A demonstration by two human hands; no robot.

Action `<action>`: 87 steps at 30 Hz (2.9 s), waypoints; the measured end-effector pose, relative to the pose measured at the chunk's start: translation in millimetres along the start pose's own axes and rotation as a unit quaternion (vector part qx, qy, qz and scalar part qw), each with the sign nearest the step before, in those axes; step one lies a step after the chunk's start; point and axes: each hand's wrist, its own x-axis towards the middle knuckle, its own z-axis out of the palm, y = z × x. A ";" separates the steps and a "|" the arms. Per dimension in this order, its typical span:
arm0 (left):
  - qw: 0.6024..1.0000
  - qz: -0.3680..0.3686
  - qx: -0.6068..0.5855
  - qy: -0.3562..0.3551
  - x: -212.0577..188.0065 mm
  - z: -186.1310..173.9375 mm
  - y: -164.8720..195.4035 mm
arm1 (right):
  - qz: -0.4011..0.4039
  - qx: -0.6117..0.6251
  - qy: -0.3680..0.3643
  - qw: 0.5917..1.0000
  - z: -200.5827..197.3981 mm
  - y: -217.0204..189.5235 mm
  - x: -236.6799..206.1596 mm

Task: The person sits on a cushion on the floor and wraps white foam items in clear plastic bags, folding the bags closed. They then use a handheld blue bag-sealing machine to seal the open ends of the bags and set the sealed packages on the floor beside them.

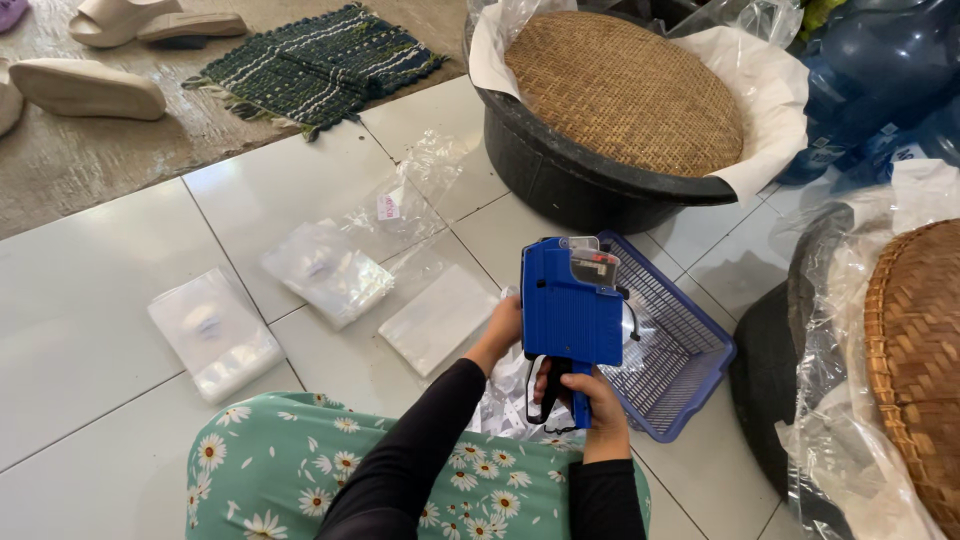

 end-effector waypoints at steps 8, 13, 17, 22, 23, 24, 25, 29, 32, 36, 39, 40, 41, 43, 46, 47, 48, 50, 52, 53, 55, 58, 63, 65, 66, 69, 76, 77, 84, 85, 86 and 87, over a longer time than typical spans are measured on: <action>0.944 0.099 0.298 0.105 -8.1 -70.7 -9.4 | 0.029 -0.159 0.080 0.984 5.0 -4.1 14.0; 0.868 0.009 0.483 0.118 -14.4 -160.4 -11.6 | 0.075 -0.266 0.103 0.955 5.6 15.0 34.2; 0.850 -0.010 0.516 0.105 -29.8 -183.0 -22.6 | 0.101 -0.363 0.144 0.915 5.4 32.3 48.4; 0.872 -0.051 0.475 0.104 -35.3 -180.5 -42.6 | 0.147 -0.402 0.151 0.891 -3.0 45.1 60.6; 0.872 -0.046 0.474 0.108 -34.1 -179.3 -45.0 | 0.156 -0.422 0.149 0.881 -6.5 47.8 60.5; 0.872 -0.041 0.474 0.114 -32.6 -178.9 -46.7 | 0.164 -0.441 0.146 0.870 -10.2 50.9 61.5; 0.874 -0.039 0.471 0.114 -32.0 -179.0 -47.7 | 0.172 -0.459 0.142 0.860 -13.0 56.0 63.8; 0.875 -0.045 0.468 0.114 -30.8 -175.5 -50.8 | 0.107 -0.550 0.103 0.822 -24.7 75.7 72.1; 0.872 -0.050 0.472 0.118 -30.7 -172.7 -51.2 | 0.122 -0.588 0.093 0.794 -30.6 80.0 81.6; 0.872 -0.053 0.471 0.120 -30.0 -170.2 -52.7 | 0.117 -0.604 0.102 0.782 -24.1 82.8 96.2; 0.869 -0.058 0.476 0.122 -29.6 -168.2 -54.9 | 0.129 -0.641 0.094 0.751 -13.8 79.9 102.0; 0.867 -0.063 0.478 0.123 -29.6 -166.9 -55.8 | 0.135 -0.655 0.088 0.738 -10.1 78.2 102.4; 0.865 -0.068 0.482 0.123 -29.4 -166.3 -56.6 | 0.161 -0.651 0.094 0.736 -6.8 76.5 99.5; 0.863 -0.074 0.485 0.124 -28.4 -164.5 -57.2 | 0.210 -0.645 0.105 0.727 -3.3 68.0 89.9; 0.864 -0.079 0.481 0.126 -27.3 -163.8 -57.1 | 0.238 -0.657 0.106 0.708 -2.8 55.9 68.6; 0.865 -0.079 0.478 0.127 -27.6 -164.2 -56.6 | 0.237 -0.650 0.111 0.714 -3.9 53.1 60.9; 0.867 -0.079 0.475 0.127 -28.0 -164.8 -55.6 | 0.235 -0.643 0.116 0.720 -5.7 50.7 52.7; 0.873 -0.080 0.462 0.133 -30.2 -167.0 -53.1 | 0.228 -0.628 0.122 0.734 -10.3 47.2 40.1; 0.884 -0.082 0.440 0.137 -32.3 -170.8 -49.8 | 0.216 -0.611 0.123 0.752 -15.9 43.6 32.3; 0.891 -0.084 0.425 0.138 -33.7 -173.9 -48.6 | 0.226 -0.580 0.123 0.773 -18.9 41.1 27.7; 0.899 -0.075 0.404 0.153 -34.2 -178.8 -45.5 | 0.239 -0.515 0.120 0.814 -24.6 32.5 21.1; 0.898 -0.047 0.395 0.189 -34.7 -183.0 -44.5 | 0.189 -0.479 0.155 0.843 -25.5 21.9 18.8; 0.883 -0.072 0.424 0.188 -29.3 -189.9 -47.1 | 0.079 -0.312 0.143 0.936 -7.1 8.5 20.2; 0.868 -0.051 0.450 0.201 -28.5 -190.3 -45.8 | 0.065 -0.294 0.138 0.943 2.4 2.8 18.2; 0.861 -0.041 0.463 0.208 -28.7 -189.7 -44.6 | 0.062 -0.286 0.132 0.947 6.6 -0.2 16.6; 0.831 0.042 0.495 0.249 -31.3 -186.6 -41.0 | 0.058 -0.275 0.122 0.952 18.1 -5.0 15.9; 0.949 0.001 0.184 0.257 -32.5 -170.6 -4.0 | 0.018 -0.200 0.061 0.978 36.1 -11.9 6.5; 0.963 -0.034 0.121 0.237 -30.7 -164.5 0.1 | 0.014 -0.174 0.047 0.983 39.2 -11.2 5.5; 0.980 0.062 0.073 0.174 -10.2 -70.5 -0.6 | -0.013 -0.075 -0.014 0.997 48.8 -6.1 1.0; 0.956 0.157 0.122 0.213 -6.8 -56.1 -3.1 | -0.017 -0.078 -0.016 0.997 48.1 -5.9 -0.3; 0.966 0.149 0.130 0.170 -4.2 -44.1 -5.2 | -0.014 -0.078 -0.008 0.997 47.0 -6.3 -1.9; 0.972 0.141 0.137 0.127 -0.3 -34.1 -6.1 | -0.011 -0.078 0.000 0.997 46.1 -6.8 -2.3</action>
